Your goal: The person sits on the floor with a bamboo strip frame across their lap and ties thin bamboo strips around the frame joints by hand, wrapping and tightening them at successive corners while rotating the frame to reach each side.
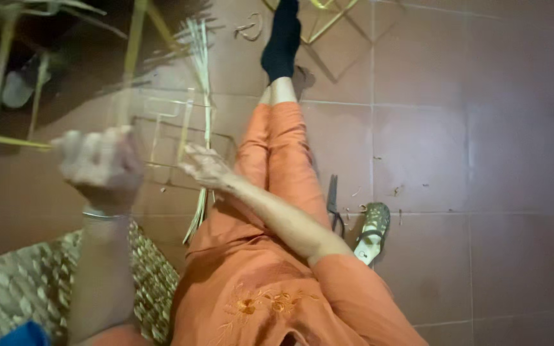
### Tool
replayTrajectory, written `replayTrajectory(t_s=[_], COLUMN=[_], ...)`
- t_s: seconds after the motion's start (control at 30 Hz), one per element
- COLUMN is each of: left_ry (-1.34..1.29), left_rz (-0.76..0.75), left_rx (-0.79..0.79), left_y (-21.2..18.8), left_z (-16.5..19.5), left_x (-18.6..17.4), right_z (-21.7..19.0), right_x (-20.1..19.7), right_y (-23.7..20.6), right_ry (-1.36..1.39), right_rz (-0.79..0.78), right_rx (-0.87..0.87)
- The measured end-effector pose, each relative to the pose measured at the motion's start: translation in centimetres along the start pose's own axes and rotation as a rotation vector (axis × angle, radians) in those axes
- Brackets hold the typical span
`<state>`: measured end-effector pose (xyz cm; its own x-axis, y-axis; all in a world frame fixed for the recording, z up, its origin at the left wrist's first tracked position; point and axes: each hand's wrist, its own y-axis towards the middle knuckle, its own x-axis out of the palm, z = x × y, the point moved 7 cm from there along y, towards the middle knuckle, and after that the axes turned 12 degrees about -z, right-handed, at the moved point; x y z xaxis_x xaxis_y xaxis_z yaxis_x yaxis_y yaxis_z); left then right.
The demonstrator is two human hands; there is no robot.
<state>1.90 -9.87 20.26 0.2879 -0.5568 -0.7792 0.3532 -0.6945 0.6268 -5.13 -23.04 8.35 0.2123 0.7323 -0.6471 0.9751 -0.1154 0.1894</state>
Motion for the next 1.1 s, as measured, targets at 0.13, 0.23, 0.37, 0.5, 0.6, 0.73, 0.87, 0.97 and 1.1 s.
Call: replayTrajectory(t_s=[0.13,0.23,0.37,0.5,0.6,0.73,0.87,0.97,1.1], left_ry=[0.13,0.115,0.003,-0.03,-0.043,-0.108,-0.219,-0.232,-0.249], left_rz=[-0.045,-0.078,-0.187,-0.192,-0.177,-0.216,-0.282,-0.301,-0.122], left_rx=[-0.022,-0.045,-0.261,-0.218,-0.181,-0.281,-0.352,-0.38,-0.485], left_y=[-0.8,-3.0,-5.8,-6.1,-5.1,-4.0,-2.2,-0.8,0.5], left_z=[-3.4,-3.9,-4.1,-3.7,-3.1,-2.8,-2.4,-2.3,-2.3], left_x=[2.1,3.8,5.2,4.4,3.9,3.1,1.8,1.3,1.2], right_z=[3.1,3.7,8.5,10.8,10.1,8.0,5.1,4.6,5.6], right_x=[1.2,-0.7,-1.5,-3.3,-4.9,-6.7,-9.5,-10.4,-11.7], right_y=[-2.6,-5.0,-11.6,-17.5,-18.8,-20.3,-23.2,-25.3,-27.4], right_ry=[0.164,0.461,0.713,1.123,1.1,0.679,0.079,-0.016,-0.043], right_rz=[-0.316,-0.164,-0.175,0.034,0.106,0.087,0.108,0.142,0.171], right_rx=[0.367,0.183,0.524,0.612,0.459,0.4,0.292,0.277,0.353])
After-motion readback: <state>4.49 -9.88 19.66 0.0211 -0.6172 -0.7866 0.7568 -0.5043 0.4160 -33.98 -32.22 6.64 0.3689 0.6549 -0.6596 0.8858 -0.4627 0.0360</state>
